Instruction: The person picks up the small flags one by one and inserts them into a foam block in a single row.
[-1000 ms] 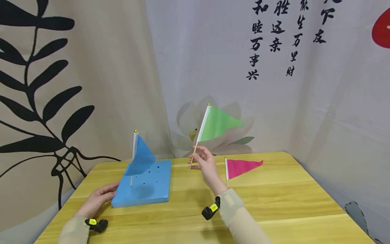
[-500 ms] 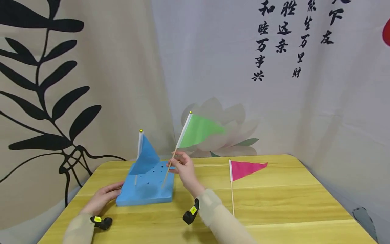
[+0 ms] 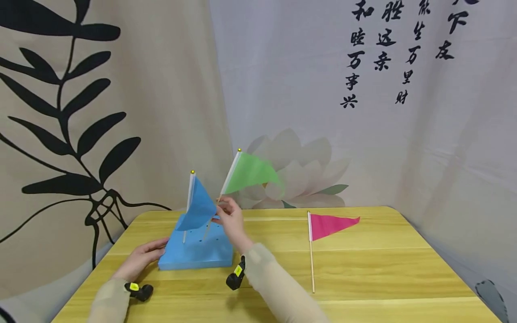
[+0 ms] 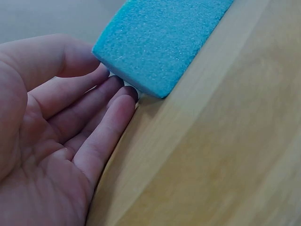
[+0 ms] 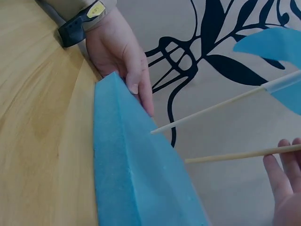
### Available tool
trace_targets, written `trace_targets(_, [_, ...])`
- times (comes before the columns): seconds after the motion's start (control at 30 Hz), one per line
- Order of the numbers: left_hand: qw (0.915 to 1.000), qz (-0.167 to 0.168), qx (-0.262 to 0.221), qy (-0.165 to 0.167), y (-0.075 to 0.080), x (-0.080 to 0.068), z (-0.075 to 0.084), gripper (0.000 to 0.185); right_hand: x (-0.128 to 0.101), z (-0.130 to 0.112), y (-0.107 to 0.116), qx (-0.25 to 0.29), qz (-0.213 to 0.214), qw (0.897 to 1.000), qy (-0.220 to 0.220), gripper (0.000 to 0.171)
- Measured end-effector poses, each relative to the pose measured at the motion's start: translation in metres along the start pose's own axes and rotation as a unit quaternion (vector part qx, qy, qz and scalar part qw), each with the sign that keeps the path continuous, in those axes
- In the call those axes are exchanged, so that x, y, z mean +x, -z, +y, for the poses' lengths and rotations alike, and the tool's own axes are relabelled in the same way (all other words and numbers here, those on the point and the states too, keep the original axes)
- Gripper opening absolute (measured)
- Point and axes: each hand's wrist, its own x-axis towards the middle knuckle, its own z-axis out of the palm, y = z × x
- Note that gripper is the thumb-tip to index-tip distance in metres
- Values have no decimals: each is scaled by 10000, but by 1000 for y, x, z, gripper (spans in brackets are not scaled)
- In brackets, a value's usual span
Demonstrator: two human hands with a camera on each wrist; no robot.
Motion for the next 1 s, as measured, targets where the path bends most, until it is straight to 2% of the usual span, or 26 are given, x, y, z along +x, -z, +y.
trace_targets(0.2, [9999,52,-65,88,-2,-1,2,57,5,17,-7,-362,203,9991,-71,25])
trace_targets(0.43, [9998,133,-79,96,-2,-1,2,57,9,26,-11,-560,234,9980,-194,49])
trace_targets(0.7, [9997,153,-65,164,-2,0,1,57,10,26,-17,-531,226,9969,-526,40])
trace_targets(0.9, [9993,209,15,306,-2,0,1,56,-7,7,-21,-769,-93,9963,-372,45])
trace_targets(1.0, [9994,194,64,292,-1,1,0,56,-10,7,-21,-722,-195,9964,-388,44])
